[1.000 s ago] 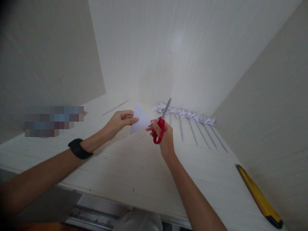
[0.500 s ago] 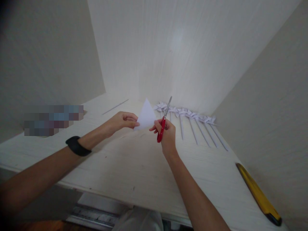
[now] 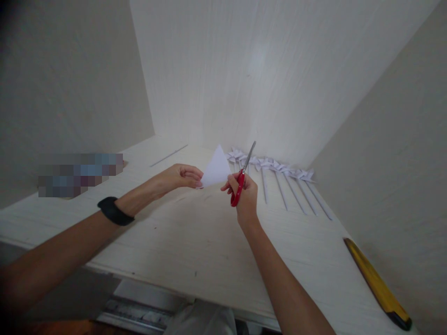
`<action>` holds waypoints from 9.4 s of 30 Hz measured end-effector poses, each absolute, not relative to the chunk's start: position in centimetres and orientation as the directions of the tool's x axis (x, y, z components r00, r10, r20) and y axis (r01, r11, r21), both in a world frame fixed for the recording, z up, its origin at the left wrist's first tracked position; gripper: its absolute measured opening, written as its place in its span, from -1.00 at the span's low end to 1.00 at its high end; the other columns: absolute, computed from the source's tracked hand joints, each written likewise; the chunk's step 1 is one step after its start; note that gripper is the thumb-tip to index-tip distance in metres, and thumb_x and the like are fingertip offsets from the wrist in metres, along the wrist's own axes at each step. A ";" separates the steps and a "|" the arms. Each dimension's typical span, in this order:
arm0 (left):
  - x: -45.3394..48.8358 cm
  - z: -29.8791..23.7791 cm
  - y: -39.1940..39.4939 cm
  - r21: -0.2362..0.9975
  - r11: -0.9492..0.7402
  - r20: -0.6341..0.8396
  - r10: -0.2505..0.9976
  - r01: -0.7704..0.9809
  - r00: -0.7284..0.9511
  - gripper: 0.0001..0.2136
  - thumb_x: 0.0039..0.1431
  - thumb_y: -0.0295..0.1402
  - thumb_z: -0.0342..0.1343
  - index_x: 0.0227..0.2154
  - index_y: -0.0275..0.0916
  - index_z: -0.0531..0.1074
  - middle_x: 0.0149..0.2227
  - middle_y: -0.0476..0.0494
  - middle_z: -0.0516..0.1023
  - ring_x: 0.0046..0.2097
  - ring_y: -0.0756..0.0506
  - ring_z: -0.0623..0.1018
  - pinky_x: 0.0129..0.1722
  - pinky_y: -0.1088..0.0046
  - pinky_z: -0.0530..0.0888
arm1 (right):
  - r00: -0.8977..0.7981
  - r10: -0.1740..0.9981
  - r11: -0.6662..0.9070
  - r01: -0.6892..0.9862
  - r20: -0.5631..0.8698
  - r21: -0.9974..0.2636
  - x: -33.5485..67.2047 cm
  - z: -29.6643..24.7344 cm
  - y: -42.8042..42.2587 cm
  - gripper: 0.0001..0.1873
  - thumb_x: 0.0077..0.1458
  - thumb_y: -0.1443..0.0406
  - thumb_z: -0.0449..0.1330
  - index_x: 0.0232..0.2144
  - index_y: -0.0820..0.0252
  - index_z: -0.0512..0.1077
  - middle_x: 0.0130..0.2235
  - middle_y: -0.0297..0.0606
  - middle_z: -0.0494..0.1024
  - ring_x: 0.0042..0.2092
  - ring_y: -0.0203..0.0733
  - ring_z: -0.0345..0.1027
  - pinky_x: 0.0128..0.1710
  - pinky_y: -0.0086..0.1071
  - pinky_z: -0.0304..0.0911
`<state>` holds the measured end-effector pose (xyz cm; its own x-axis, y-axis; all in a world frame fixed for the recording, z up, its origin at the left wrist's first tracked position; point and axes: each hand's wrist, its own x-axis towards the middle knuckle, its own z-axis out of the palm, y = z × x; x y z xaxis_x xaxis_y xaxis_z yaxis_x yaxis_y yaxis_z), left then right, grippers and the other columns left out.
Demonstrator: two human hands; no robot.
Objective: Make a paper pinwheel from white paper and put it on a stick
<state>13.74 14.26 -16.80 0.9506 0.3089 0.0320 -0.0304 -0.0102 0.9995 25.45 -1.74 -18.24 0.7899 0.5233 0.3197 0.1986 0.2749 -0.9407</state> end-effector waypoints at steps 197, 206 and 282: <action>15.9 -20.5 13.0 0.999 -0.039 -0.008 0.323 0.022 0.946 -0.77 -0.09 -0.35 0.23 -0.38 -0.42 0.48 -0.44 -0.16 0.56 -0.43 -0.04 0.51 -0.42 0.46 0.46 | 0.752 0.570 -0.061 0.442 0.332 -0.895 25.5 -20.0 -0.9 -0.73 -0.08 0.14 0.18 -0.37 0.21 0.34 -0.40 -0.27 0.47 -0.38 -0.17 0.33 -0.41 -0.35 0.21; 15.6 -20.6 13.2 0.966 -0.247 0.032 0.396 0.073 0.918 -0.72 -0.12 -0.25 0.24 -0.38 -0.37 0.54 -0.41 -0.16 0.59 -0.41 -0.06 0.51 -0.41 0.46 0.42 | 0.631 0.625 -0.143 0.671 0.460 -0.727 25.1 -19.3 -1.2 -0.81 -0.04 0.22 0.15 -0.36 0.20 0.38 -0.42 -0.29 0.47 -0.41 -0.21 0.30 -0.39 -0.36 0.18; 14.4 -18.2 13.3 0.996 -0.014 -0.077 0.254 0.083 0.964 -0.91 -0.09 -0.52 0.20 -0.44 -0.36 0.48 -0.46 -0.11 0.59 -0.37 0.01 0.56 -0.23 0.44 0.47 | 0.706 0.631 -0.079 0.471 0.322 -0.879 26.4 -19.5 -1.2 -0.77 -0.09 0.14 0.18 -0.54 0.18 0.30 -0.57 -0.43 0.31 -0.51 -0.31 0.17 -0.51 -0.43 0.06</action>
